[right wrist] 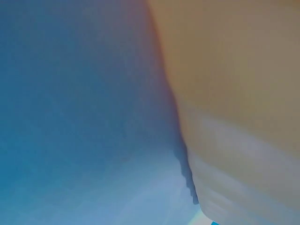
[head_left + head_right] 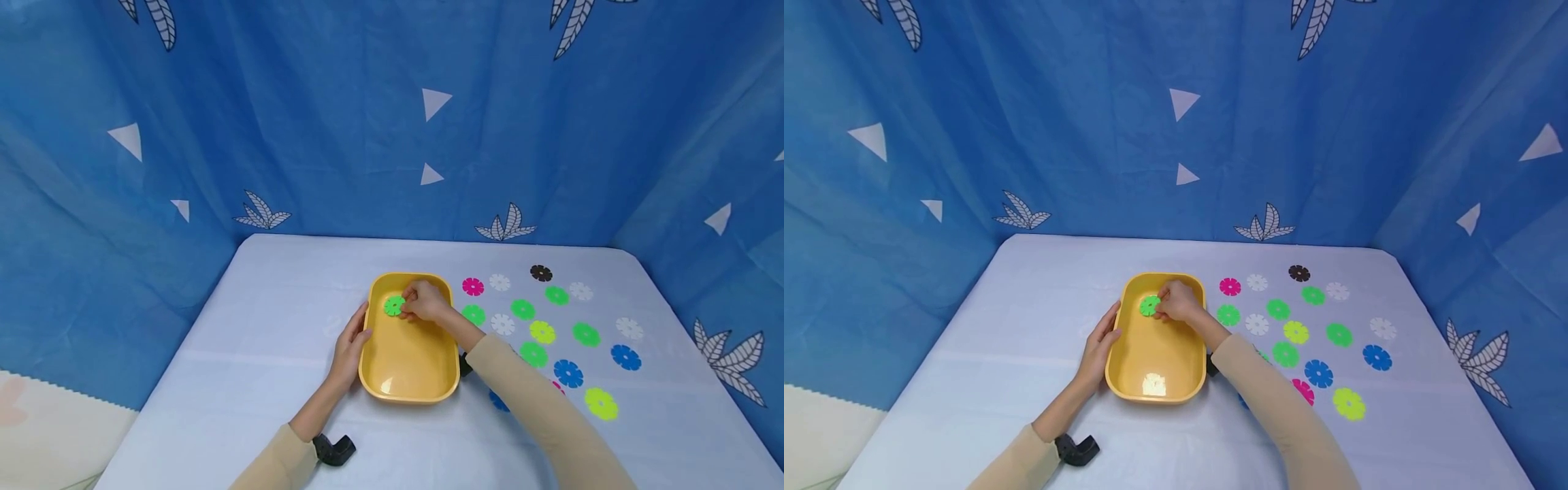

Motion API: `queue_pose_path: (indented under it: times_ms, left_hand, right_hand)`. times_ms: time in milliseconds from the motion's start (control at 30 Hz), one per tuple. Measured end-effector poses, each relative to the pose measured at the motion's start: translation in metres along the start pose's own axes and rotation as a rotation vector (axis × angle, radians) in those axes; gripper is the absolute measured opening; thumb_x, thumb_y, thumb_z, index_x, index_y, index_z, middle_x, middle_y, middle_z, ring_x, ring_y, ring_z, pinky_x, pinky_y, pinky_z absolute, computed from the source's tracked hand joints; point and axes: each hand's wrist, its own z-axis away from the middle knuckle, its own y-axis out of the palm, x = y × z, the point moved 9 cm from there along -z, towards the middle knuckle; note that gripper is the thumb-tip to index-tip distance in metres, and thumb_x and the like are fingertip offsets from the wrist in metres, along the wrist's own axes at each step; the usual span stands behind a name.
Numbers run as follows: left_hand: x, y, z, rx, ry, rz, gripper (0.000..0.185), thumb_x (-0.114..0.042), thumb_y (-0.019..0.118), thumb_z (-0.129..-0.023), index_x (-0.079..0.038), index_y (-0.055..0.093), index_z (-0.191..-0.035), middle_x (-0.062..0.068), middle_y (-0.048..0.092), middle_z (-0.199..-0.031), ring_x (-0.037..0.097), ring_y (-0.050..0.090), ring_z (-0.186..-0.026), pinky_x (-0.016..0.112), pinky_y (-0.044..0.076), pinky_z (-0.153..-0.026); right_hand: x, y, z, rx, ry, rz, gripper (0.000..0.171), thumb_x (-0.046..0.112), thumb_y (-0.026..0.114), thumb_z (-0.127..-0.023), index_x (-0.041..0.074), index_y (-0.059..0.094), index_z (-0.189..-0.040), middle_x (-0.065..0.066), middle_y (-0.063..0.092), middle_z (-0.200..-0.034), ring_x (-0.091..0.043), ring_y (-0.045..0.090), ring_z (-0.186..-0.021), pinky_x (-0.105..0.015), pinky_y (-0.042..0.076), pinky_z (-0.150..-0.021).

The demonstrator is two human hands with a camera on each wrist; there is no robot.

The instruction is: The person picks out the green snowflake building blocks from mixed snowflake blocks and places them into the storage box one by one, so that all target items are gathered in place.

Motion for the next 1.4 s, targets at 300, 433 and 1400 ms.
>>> queue_pose_path:
  times_ms: [300,433,1400]
  left_hand:
    - [0.002,0.0,-0.001,-0.008,-0.012,-0.013,0.054,-0.009,0.043,-0.101,-0.015,0.032,-0.154,0.004,0.026,-0.162,0.023,0.024,-0.149,0.028,0.027,-0.117]
    - [0.001,-0.001,-0.001,-0.012,-0.009,-0.01,0.054,-0.009,0.043,-0.101,-0.015,0.033,-0.154,0.004,0.027,-0.161,0.023,0.025,-0.149,0.028,0.027,-0.117]
    - [0.002,0.001,-0.001,0.012,-0.039,0.003,0.054,-0.012,0.042,-0.103,-0.018,0.03,-0.155,0.001,0.024,-0.162,0.021,0.023,-0.149,0.012,0.029,-0.11]
  right_hand:
    - [-0.001,-0.001,0.001,0.005,0.001,0.057,0.027,0.003,0.066,-0.091,-0.005,0.061,-0.115,-0.012,0.066,-0.084,-0.016,0.07,-0.068,-0.028,0.06,-0.063]
    - [0.009,-0.004,0.008,0.024,-0.074,0.011,0.03,0.003,0.064,-0.092,-0.006,0.059,-0.12,-0.014,0.063,-0.089,-0.021,0.07,-0.075,-0.031,0.061,-0.068]
    - [-0.095,-0.172,0.185,-0.224,0.055,0.033,0.055,0.022,0.068,-0.092,-0.004,0.048,-0.136,-0.025,0.056,-0.122,-0.016,0.06,-0.094,-0.031,0.056,-0.074]
